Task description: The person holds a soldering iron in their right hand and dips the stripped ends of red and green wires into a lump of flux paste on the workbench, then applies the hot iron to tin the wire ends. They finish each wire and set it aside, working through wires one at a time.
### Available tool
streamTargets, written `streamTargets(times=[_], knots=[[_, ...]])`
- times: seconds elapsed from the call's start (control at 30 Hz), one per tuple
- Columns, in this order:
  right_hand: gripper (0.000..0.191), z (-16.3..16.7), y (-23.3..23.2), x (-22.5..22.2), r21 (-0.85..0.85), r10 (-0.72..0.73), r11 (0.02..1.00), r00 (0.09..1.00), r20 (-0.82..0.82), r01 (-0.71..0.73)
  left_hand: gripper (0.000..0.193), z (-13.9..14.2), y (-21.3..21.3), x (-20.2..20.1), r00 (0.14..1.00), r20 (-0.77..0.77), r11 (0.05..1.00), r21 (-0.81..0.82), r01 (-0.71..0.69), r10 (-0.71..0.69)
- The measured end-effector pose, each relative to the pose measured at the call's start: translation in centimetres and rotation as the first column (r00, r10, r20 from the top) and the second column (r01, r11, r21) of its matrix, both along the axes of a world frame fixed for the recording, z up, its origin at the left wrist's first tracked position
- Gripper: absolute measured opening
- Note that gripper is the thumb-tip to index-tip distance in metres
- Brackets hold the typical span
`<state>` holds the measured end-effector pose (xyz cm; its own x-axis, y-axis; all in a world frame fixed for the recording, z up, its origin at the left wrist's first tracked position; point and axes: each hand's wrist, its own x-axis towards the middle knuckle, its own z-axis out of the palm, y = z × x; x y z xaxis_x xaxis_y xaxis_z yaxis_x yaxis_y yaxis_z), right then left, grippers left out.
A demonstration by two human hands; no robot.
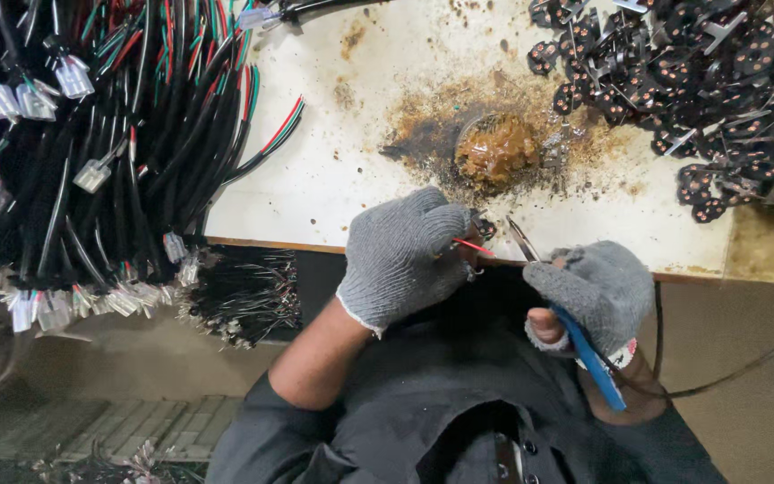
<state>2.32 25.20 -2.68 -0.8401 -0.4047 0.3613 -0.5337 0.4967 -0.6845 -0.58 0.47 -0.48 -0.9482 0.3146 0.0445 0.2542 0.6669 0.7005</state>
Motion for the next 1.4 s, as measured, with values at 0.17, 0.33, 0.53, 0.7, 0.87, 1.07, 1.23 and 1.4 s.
streamTargets(times=[0.17,0.33,0.53,0.7,0.87,1.07,1.23,1.4], knots=[[0.019,-0.3,-0.1,-0.2,0.054,0.026,0.998,0.999,-0.030,-0.024,0.025,-0.1,0.3,0.0,1.000,-0.002,0.999,-0.039,-0.012,0.012],[0.022,-0.8,0.3,0.3,0.098,0.016,0.995,1.000,0.004,-0.017,0.025,-0.2,0.3,0.1,1.000,0.021,1.000,-0.025,-0.010,0.010],[0.015,-2.8,1.7,1.1,0.411,0.154,0.892,0.982,0.111,-0.186,0.030,-0.7,0.1,0.1,1.000,-0.001,1.000,-0.011,-0.001,0.001],[0.021,-3.7,2.2,1.6,0.329,0.223,0.919,0.975,0.014,-0.215,0.025,-0.7,0.2,0.2,1.000,0.013,1.000,-0.003,-0.010,0.010],[0.025,-3.6,1.8,1.8,0.245,0.158,0.956,0.987,0.024,-0.159,0.027,-0.8,0.2,0.2,1.000,-0.002,1.000,-0.013,-0.012,0.012],[0.031,-3.7,1.9,1.3,0.429,0.182,0.877,0.976,0.122,-0.217,0.026,-0.9,0.3,0.3,1.000,-0.027,1.000,-0.013,-0.009,0.008],[0.026,-2.9,1.6,1.0,0.325,0.185,0.928,0.983,0.019,-0.181,0.024,-1.0,0.3,0.3,0.999,-0.031,1.000,-0.007,-0.012,0.012],[0.020,-1.2,0.9,0.5,0.166,0.127,0.979,0.991,-0.033,-0.120,0.023,-1.1,0.3,0.3,1.000,-0.025,1.000,0.003,-0.012,0.012]])
